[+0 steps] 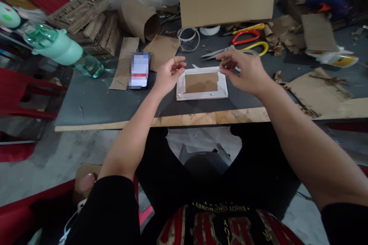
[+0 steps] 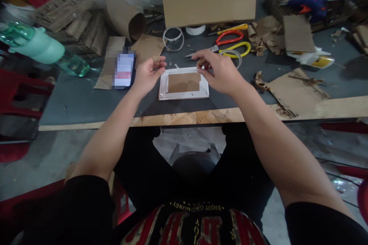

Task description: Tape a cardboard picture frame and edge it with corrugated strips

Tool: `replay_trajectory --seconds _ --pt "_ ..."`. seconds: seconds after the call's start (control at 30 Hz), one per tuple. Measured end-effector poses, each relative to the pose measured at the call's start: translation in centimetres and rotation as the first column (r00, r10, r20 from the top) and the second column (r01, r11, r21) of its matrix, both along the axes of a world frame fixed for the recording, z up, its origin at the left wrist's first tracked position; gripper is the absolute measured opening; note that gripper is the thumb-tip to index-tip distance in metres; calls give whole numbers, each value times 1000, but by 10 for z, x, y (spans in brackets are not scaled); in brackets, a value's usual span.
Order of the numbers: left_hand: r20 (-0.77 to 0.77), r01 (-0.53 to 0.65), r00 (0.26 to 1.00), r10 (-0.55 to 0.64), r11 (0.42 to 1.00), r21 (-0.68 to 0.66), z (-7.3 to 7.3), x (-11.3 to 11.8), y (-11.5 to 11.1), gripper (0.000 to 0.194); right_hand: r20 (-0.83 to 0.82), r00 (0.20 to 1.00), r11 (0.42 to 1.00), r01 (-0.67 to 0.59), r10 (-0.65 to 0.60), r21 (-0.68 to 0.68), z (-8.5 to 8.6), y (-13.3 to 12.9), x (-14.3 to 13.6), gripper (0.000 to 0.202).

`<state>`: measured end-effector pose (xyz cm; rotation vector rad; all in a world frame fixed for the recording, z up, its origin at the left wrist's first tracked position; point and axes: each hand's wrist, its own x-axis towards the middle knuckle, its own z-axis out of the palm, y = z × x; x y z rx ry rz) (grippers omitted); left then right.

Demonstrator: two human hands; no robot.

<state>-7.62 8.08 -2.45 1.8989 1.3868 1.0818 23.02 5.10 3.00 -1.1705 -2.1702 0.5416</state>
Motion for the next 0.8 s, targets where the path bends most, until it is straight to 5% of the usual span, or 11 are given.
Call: replay_trajectory --seconds 0.4,0.6,0.8 --pt "-105 -18 994 13 999 -49 9 6 -6 28 2 999 997 -38 38 67 -5 3 1 39" --pt "-91 -32 995 28 999 -42 9 9 -7 38 5 999 997 -52 52 49 -4 2 1 38" --pt "-102 -8 995 3 999 -52 10 15 -9 24 -24 998 996 -63 64 61 0 -1 0 36"
